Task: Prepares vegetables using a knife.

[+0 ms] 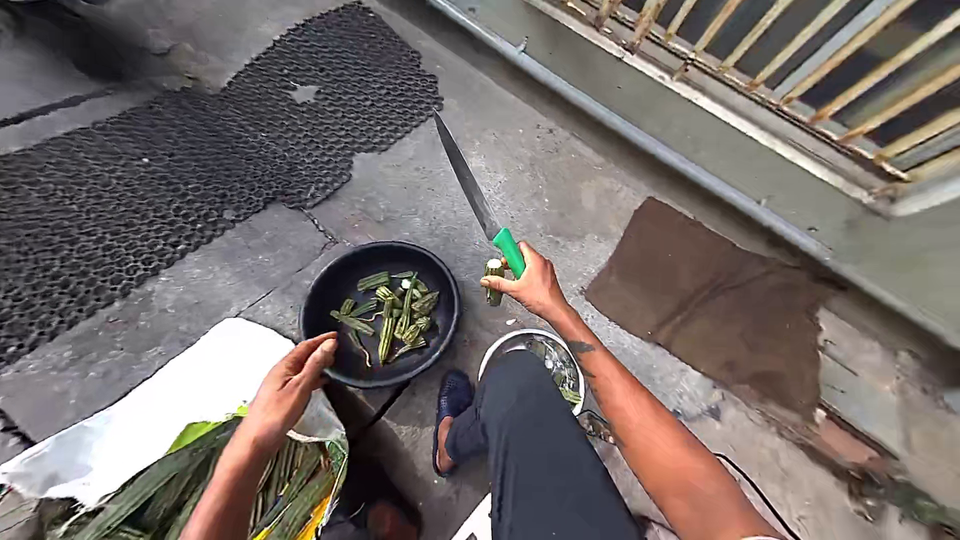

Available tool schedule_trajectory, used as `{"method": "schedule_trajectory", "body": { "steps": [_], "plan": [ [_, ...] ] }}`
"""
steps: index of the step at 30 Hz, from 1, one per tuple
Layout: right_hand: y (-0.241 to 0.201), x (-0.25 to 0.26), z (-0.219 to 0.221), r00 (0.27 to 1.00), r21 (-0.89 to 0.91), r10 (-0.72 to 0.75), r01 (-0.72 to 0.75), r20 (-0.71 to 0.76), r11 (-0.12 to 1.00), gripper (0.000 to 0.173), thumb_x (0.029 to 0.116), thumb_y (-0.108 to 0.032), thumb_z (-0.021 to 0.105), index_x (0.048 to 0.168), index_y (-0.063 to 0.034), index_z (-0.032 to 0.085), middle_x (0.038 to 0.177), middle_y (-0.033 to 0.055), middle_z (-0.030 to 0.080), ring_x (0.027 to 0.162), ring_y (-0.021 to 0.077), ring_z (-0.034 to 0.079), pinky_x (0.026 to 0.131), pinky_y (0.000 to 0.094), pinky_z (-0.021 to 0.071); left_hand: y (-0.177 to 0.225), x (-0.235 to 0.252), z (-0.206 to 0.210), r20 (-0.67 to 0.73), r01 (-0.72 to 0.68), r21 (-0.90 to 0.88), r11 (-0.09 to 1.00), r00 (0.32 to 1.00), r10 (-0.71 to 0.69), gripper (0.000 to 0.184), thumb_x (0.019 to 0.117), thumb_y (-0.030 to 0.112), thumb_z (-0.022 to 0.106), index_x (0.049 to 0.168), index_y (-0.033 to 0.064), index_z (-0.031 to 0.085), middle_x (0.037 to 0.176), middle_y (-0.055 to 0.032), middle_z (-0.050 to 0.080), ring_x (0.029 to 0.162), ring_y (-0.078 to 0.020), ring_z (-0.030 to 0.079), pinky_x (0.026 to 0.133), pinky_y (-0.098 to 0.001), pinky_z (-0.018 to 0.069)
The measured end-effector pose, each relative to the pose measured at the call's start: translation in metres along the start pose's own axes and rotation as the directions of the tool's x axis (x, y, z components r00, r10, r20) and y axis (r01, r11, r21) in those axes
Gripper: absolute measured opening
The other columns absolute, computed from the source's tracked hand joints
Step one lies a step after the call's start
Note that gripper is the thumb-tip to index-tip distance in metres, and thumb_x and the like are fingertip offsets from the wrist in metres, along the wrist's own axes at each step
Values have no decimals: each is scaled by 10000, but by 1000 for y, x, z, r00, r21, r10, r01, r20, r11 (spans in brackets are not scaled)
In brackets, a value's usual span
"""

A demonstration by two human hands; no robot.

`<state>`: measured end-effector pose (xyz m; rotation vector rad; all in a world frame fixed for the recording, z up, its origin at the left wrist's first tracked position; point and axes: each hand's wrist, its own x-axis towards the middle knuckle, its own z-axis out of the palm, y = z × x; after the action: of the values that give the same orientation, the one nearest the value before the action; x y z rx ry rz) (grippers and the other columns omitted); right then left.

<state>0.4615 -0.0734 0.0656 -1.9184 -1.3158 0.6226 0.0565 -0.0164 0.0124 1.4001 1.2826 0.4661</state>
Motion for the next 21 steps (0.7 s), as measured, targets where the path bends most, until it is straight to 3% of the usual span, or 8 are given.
{"method": "schedule_trajectory", "body": {
  "steps": [3, 6, 10, 13, 17, 19, 21],
  "plan": [
    [101, -31, -21, 969, -88, 242, -246, -54, 965, 682, 718, -411, 933, 1156, 18, 635, 936, 169, 715, 847, 307, 695, 798, 540, 564, -13, -6, -15, -52, 85, 36, 996, 995, -83, 571, 1042, 554, 471, 1389, 118, 596, 1377, -114, 634, 1179, -309, 661, 912, -537, 574],
    [192, -95, -8, 853, -146, 519, -522, -64, 840, 694, 714, -449, 927, 1129, 30, 644, 943, 214, 691, 880, 369, 679, 811, 590, 543, -29, -13, -21, -46, 147, 64, 987, 988, -144, 597, 1040, 572, 447, 1396, 113, 586, 1383, -111, 632, 1169, -300, 670, 890, -513, 583],
    [255, -158, 10, 716, -176, 685, -697, -131, 695, 673, 736, -507, 898, 1128, -13, 661, 962, 197, 704, 906, 377, 688, 806, 603, 549, -40, -29, -31, -37, 197, 138, 971, 980, -194, 626, 1006, 610, 488, 1386, 124, 596, 1357, -106, 649, 1143, -284, 680, 863, -486, 592],
    [253, -165, 6, 683, -67, 692, -721, -232, 689, 554, 839, -449, 836, 1117, -4, 660, 953, 204, 702, 904, 379, 684, 821, 603, 539, -47, -47, -55, 33, 208, 234, 950, 974, -222, 638, 972, 609, 552, 1392, 131, 597, 1312, -123, 665, 1142, -279, 683, 899, -499, 589],
    [208, -130, -24, 698, 138, 644, -638, -313, 758, 491, 939, -408, 737, 1164, 15, 633, 921, 220, 684, 775, 367, 681, 730, 598, 557, -58, -62, -93, 46, 226, 345, 911, 965, -257, 611, 952, 601, 599, 1332, 126, 650, 1226, -126, 706, 1088, -284, 699, 890, -520, 581],
    [158, -105, -40, 741, 297, 608, -535, -284, 791, 444, 972, -339, 712, 1226, 8, 602, 939, 167, 676, 678, 270, 641, 657, 496, 568, -53, -77, -109, 28, 269, 390, 881, 953, -303, 496, 1018, 477, 596, 1318, 88, 662, 1222, -164, 700, 1101, -328, 683, 941, -582, 542],
    [94, -76, -45, 810, 477, 520, -357, -270, 803, 319, 987, -253, 696, 1205, -46, 591, 912, 41, 698, 554, 101, 569, 519, 303, 523, -59, -90, -131, -15, 311, 463, 830, 939, -343, 429, 1038, 439, 583, 1282, 103, 692, 1224, -149, 704, 1123, -314, 676, 994, -582, 515]
  ]
}}
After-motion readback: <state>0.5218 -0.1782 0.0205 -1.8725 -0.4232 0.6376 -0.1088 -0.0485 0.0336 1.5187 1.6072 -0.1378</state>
